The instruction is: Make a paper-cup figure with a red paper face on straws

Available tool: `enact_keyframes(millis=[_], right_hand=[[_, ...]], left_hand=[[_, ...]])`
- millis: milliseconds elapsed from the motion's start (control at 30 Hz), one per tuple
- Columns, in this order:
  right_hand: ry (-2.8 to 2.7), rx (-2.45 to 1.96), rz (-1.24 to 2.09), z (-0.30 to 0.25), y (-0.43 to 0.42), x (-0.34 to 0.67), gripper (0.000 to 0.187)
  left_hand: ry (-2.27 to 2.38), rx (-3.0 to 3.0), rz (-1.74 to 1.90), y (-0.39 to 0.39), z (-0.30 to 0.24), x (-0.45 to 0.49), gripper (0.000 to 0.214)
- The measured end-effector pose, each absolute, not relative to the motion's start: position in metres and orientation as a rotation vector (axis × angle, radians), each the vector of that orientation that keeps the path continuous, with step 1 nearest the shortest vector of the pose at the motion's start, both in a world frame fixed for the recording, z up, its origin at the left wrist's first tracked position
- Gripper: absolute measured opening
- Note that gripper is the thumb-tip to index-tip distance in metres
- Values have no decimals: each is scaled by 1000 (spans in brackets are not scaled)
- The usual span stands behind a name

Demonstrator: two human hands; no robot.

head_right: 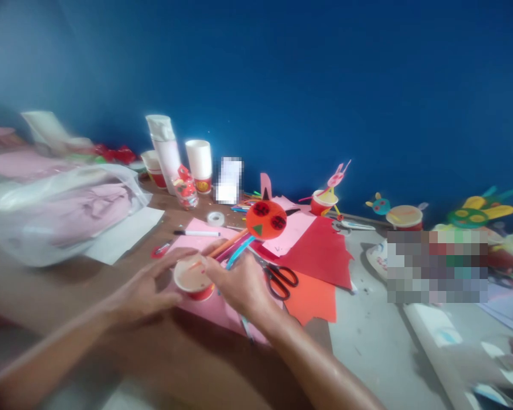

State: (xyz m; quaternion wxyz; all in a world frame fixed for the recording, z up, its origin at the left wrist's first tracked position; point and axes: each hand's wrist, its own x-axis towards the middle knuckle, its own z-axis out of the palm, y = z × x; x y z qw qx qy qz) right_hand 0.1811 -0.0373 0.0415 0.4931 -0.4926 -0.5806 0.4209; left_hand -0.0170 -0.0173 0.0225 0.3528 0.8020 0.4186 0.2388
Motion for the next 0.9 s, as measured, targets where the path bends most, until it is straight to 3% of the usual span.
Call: enact_keyframes(millis=[133, 900], right_hand=[[-1413, -1155, 1075, 41, -42, 174, 9], [-1677, -1355, 710, 28, -44, 170, 9]], left_hand=[[1008, 2034, 660, -22, 29, -9, 53], [970, 1998, 764, -20, 9, -7, 58]])
